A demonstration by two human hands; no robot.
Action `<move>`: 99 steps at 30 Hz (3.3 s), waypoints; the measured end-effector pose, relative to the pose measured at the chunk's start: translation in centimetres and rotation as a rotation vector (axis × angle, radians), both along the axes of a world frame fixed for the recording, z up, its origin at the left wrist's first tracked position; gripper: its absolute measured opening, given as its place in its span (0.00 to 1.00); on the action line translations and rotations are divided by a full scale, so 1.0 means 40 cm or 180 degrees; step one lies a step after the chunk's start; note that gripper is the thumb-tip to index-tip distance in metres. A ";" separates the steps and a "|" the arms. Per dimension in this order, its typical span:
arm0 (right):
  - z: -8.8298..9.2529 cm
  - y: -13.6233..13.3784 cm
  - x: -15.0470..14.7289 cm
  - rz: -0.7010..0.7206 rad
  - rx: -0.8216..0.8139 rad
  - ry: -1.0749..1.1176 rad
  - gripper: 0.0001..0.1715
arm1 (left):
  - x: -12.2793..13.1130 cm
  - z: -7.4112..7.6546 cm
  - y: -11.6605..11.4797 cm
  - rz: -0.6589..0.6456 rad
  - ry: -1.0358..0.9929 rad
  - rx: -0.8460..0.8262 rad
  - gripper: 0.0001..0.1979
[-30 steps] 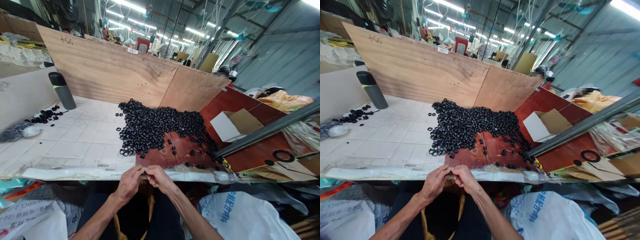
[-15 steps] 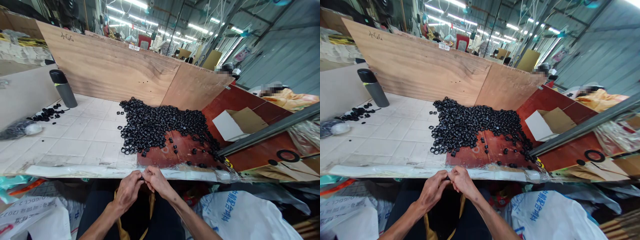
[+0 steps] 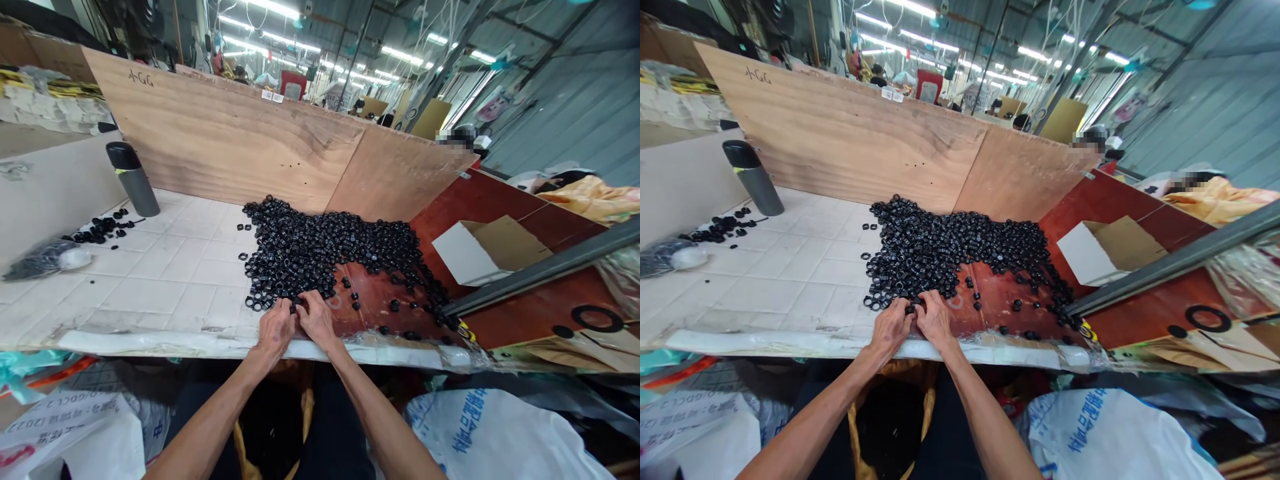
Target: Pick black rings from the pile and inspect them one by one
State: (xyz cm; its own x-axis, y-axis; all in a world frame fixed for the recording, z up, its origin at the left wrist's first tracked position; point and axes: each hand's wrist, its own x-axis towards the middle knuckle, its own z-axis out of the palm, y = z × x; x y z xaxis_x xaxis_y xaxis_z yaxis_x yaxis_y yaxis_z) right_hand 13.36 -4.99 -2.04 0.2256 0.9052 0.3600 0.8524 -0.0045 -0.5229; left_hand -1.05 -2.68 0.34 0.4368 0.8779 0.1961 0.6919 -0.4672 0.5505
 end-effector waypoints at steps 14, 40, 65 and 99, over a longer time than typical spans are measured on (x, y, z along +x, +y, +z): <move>0.031 -0.029 0.014 0.0423 0.0172 0.2379 0.11 | -0.067 -0.058 0.016 -0.0340 -0.2540 -0.1365 0.14; 0.040 -0.044 0.014 0.0959 -0.0206 0.3045 0.14 | -0.065 -0.035 0.012 -0.0260 -0.2618 -0.1245 0.05; 0.042 -0.038 0.018 0.1166 0.0273 0.2110 0.05 | -0.057 -0.039 0.008 -0.0379 -0.2573 -0.0965 0.06; 0.045 -0.031 0.016 0.1182 0.0242 0.2068 0.05 | -0.060 -0.031 0.005 -0.0304 -0.2581 -0.0907 0.06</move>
State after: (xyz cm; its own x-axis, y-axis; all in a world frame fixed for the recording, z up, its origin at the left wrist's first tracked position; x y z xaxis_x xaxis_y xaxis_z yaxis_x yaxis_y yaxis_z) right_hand 14.01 -6.23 -0.24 0.0988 0.9412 0.3231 0.3105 0.2793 -0.9086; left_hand -3.44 -2.49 -0.90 0.3315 0.9077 0.2572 -0.0005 -0.2725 0.9622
